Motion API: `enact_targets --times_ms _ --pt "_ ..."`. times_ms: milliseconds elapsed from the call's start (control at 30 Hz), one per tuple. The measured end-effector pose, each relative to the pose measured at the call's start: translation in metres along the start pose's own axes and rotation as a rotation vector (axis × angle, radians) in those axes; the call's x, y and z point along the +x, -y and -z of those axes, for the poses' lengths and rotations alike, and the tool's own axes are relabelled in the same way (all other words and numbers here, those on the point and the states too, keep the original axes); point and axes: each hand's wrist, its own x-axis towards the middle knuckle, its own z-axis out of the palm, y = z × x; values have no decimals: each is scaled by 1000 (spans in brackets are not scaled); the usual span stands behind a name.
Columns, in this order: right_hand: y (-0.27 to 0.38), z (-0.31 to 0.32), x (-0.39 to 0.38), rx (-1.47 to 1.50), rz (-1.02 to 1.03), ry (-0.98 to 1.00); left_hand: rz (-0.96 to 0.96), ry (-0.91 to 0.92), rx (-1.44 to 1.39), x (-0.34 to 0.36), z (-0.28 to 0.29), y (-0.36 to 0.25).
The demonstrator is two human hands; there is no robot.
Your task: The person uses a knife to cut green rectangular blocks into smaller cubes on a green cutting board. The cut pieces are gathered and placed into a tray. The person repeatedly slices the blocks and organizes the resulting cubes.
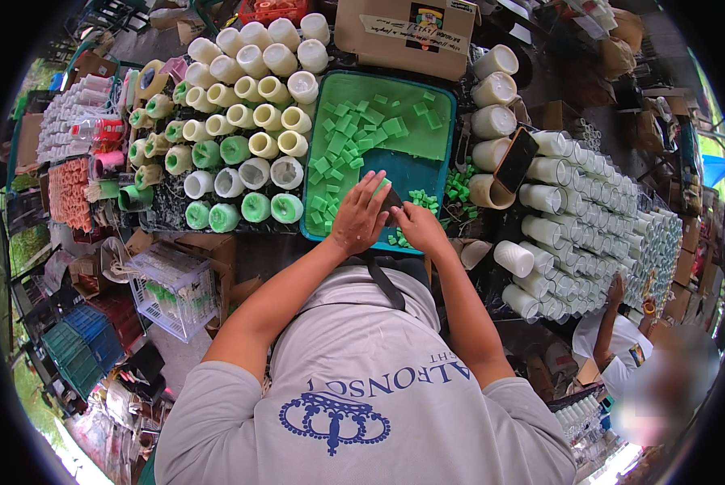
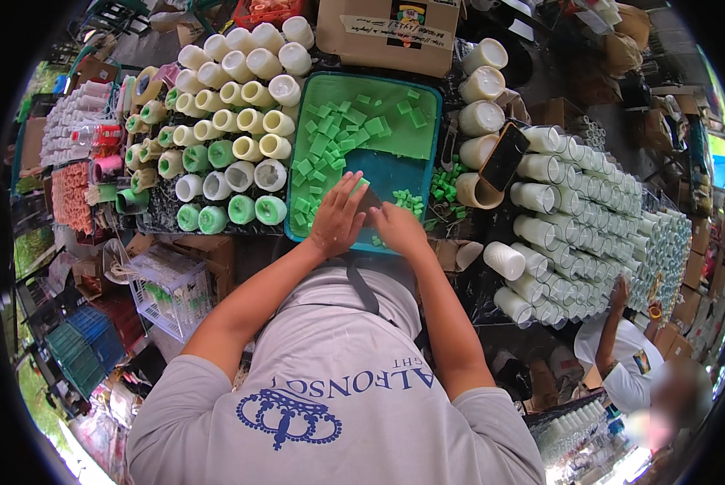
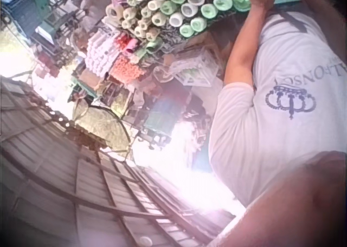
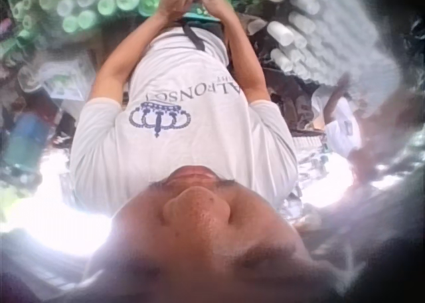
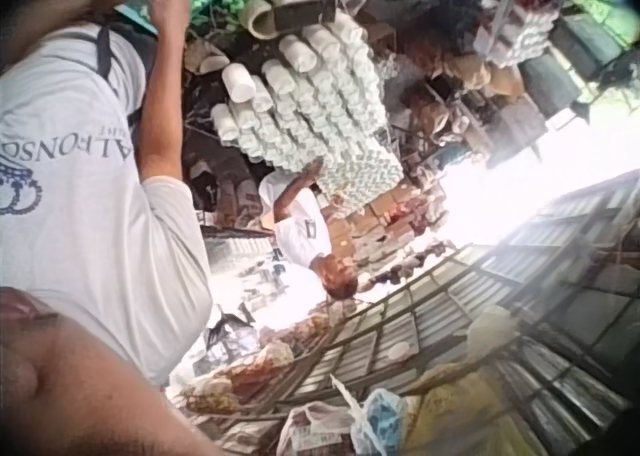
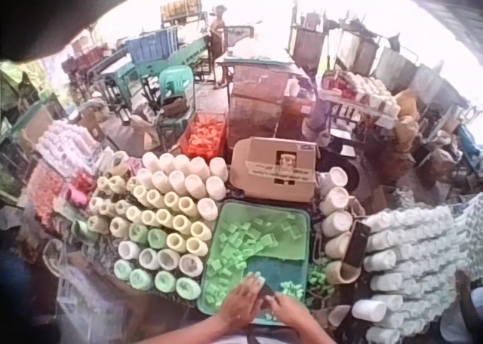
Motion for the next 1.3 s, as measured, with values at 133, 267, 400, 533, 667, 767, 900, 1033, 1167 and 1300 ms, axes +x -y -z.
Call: enact_targets --times_ms 133,267,400,533,667,767,900,1033,1167,1300 --pt "14 27 -8 62 -15 -100 280 -86 -149 55 -6 -11" --pt "18 39 -5 108 -65 -188 320 -15 -129 90 -20 -2" --pt "11 42 -5 226 -124 -239 293 187 -147 116 -24 12" --pt "-6 35 -9 267 -176 -272 230 272 -112 130 -26 8" --pt "-12 31 -16 288 -161 -279 290 270 -204 136 -32 11" --pt "-8 31 -19 275 -150 -265 359 201 -445 134 -38 27" --pt "5 36 -25 289 -161 -219 729 319 -918 134 -31 49" --pt "3 39 -30 251 -166 -198 987 411 -1198 131 -10 53" --pt "-8 38 -39 263 -180 -194 1121 329 -1567 127 -4 55" --pt "-26 28 -44 298 -194 -222 1028 369 -2234 114 -10 74"
